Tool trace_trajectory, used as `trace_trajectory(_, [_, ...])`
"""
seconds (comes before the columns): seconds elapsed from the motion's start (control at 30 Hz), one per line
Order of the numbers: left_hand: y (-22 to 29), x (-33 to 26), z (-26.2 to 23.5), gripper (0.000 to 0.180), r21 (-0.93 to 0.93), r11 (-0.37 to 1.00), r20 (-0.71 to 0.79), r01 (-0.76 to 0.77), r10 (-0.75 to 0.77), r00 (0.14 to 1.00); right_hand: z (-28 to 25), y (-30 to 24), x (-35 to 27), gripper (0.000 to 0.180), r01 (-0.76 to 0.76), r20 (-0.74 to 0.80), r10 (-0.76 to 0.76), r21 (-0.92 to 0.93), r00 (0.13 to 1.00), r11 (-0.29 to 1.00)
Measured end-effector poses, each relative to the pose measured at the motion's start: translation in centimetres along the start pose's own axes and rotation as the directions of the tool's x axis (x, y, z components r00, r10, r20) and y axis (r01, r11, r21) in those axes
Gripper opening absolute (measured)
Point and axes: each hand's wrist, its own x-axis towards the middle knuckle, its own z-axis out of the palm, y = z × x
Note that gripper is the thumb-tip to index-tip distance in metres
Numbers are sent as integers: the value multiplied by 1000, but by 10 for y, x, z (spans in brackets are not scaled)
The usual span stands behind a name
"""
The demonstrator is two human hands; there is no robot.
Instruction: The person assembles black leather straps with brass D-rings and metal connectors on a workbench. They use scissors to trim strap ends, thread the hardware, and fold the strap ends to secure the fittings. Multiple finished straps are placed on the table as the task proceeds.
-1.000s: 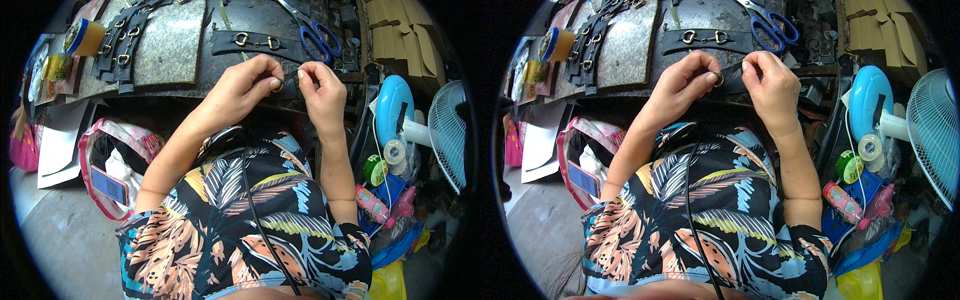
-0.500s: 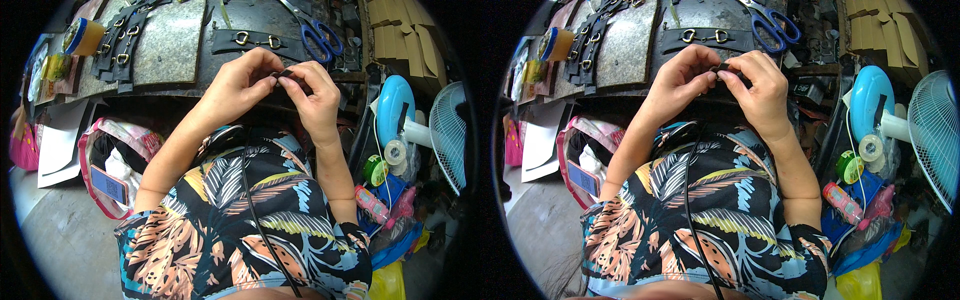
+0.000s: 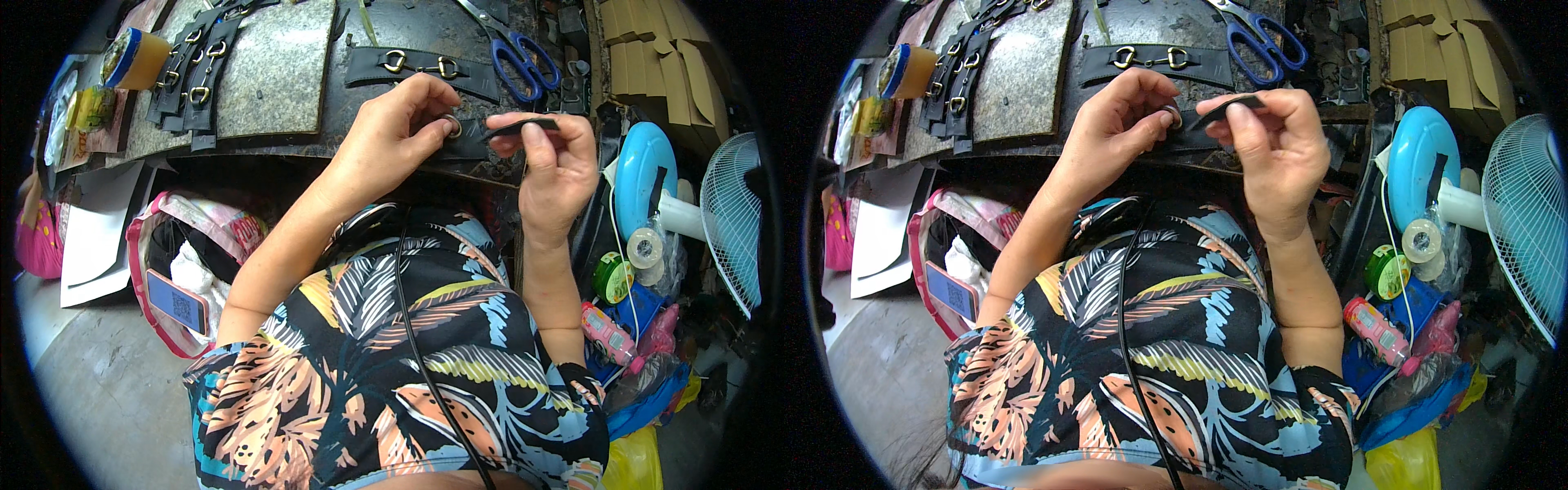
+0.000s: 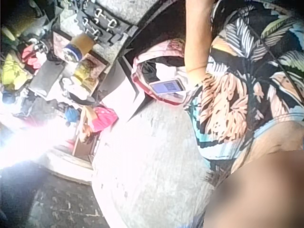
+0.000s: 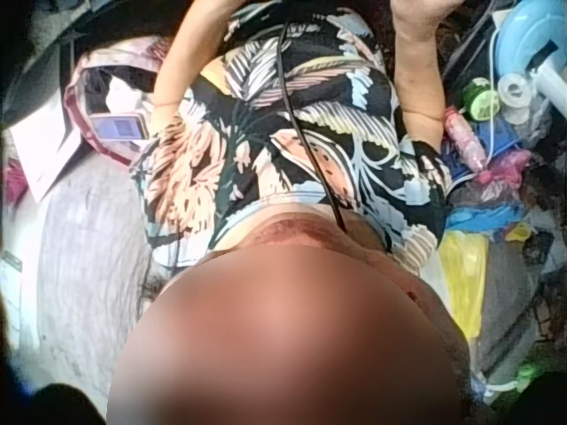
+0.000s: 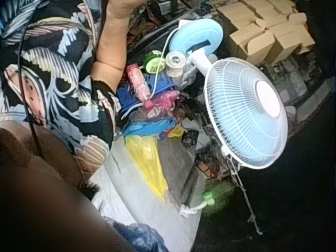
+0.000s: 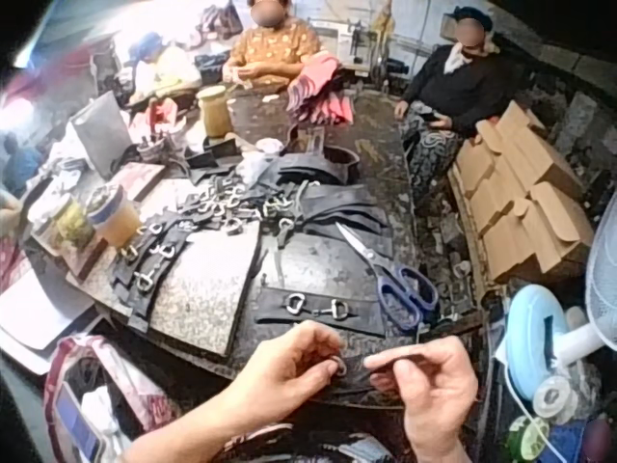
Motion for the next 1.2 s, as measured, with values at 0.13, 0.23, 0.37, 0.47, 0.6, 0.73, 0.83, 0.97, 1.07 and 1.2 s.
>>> trace_trajectory(0.13, [0, 0, 0, 29, -5, 1000, 6, -15, 15, 1000, -6, -2, 7, 8, -149, 31, 147, 77, 989, 986])
trace_trajectory(0.23, [1, 0, 0, 30, -39, 999, 3, 6, -5, 1000, -2, 1, 6, 10, -313, 67, 306, 196, 950, 929])
trace_trajectory(0.37, [2, -1, -1, 30, -78, 997, 29, 26, -24, 999, 1, 7, 6, 14, -379, 57, 378, 249, 924, 891])
trace_trajectory(0.47, [2, 0, -1, 30, -110, 994, 29, 14, -11, 1000, 2, 11, 9, 21, -361, 38, 363, 240, 931, 901])
trace_trajectory(0.6, [1, 0, -1, 30, -101, 995, 37, 4, 0, 999, 3, 16, 9, 29, -275, 29, 274, 114, 961, 955])
trace_trajectory(0.73, [1, -1, -3, 29, -131, 991, 50, 14, -7, 999, 8, 17, 3, 20, -208, -3, 209, -108, 978, 972])
trace_trajectory(0.83, [0, 0, -4, 28, -141, 990, 59, 5, 4, 998, 10, 17, 0, 10, -209, -1, 214, -209, 977, 955])
trace_trajectory(0.97, [-1, 0, -3, 28, -142, 990, 46, -1, 7, 999, 7, 15, 0, 14, -83, 80, 114, -319, 990, 944])
trace_trajectory(1.07, [-1, 0, -3, 27, -136, 991, 41, 1, 5, 999, 5, 14, 2, 17, -62, 103, 105, -357, 989, 932])
trace_trajectory(1.2, [0, 0, -4, 26, -125, 992, 49, 6, 0, 999, 4, 12, 3, 19, 25, 137, 44, -462, 990, 887])
